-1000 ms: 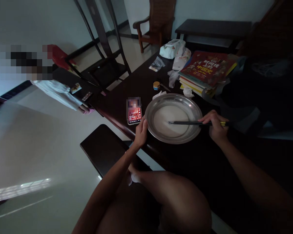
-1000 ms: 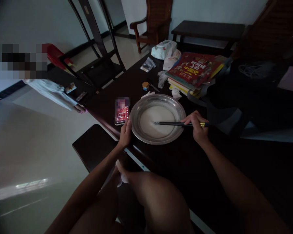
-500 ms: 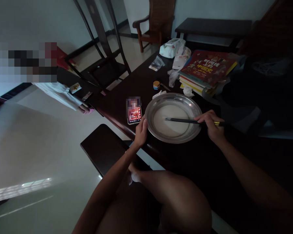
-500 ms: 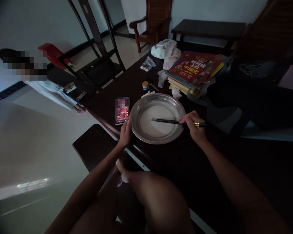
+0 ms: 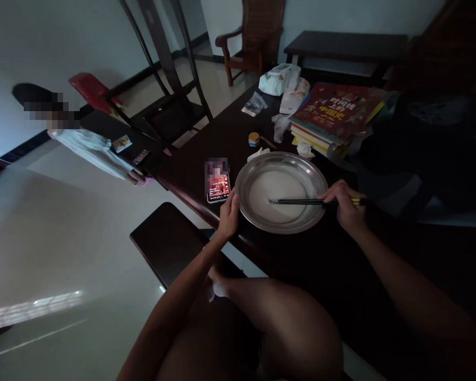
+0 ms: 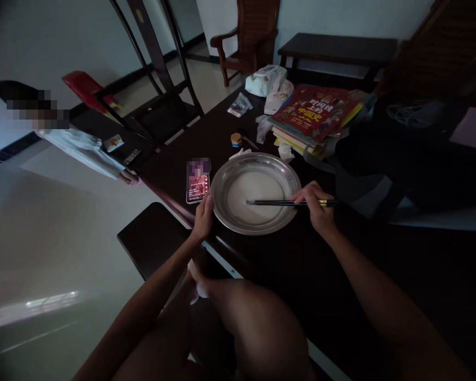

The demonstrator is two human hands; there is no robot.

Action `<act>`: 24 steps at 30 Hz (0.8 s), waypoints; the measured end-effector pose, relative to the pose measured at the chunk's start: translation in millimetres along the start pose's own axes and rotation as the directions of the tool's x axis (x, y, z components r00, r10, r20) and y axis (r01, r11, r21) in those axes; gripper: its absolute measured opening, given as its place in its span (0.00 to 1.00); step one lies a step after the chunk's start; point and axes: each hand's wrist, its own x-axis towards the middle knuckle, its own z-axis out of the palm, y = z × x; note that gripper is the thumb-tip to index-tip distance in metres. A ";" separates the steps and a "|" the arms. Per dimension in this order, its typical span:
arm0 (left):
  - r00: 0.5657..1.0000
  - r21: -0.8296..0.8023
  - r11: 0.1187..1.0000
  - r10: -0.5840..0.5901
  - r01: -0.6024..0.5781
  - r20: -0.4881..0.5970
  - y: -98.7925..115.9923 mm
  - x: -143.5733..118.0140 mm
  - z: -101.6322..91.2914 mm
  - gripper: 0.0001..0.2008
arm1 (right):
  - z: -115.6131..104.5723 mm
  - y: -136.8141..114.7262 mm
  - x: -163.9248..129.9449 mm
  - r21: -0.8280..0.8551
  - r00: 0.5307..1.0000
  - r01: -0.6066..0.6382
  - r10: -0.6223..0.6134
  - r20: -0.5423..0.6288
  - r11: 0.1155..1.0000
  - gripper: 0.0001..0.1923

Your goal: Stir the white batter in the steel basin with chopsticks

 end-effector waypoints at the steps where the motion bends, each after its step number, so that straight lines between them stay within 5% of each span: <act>1: 1.000 -0.001 1.000 0.002 -0.002 0.001 -0.4 0.0 0.1 0.38 | 0.2 -0.1 0.0 -0.011 1.000 -0.004 0.004 0.021 1.000 0.22; 6: 1.000 -0.007 1.000 0.004 -0.004 0.009 -3.3 0.1 -1.7 0.37 | 0.1 0.0 0.0 0.005 0.999 -0.010 0.010 -0.033 1.000 0.24; 11: 1.000 -0.003 1.000 0.009 -0.010 -0.010 -0.6 -0.6 0.1 0.37 | 0.4 -1.6 0.3 -0.047 0.998 -0.040 0.042 0.041 0.998 0.22; 15: 0.992 -0.081 0.992 0.086 -0.094 -0.093 4.4 -9.8 -2.8 0.33 | 0.0 -2.4 0.6 -0.027 0.998 -0.035 0.033 -0.062 0.999 0.24; 17: 0.980 -0.084 0.981 0.167 -0.176 -0.108 3.6 -23.6 -19.2 0.30 | -0.4 -2.8 0.5 0.016 0.999 -0.033 0.033 -0.043 0.999 0.25; 20: 0.969 0.228 0.948 0.239 -0.221 -0.057 -6.4 -64.3 -70.3 0.26 | -1.5 -3.4 1.3 -0.011 0.999 -0.040 0.041 0.034 0.999 0.22; 24: 0.995 0.768 0.634 0.026 -0.091 0.096 -38.5 -142.0 -138.5 0.20 | -4.6 -3.2 4.1 -0.030 0.997 -0.063 0.062 -0.046 0.998 0.24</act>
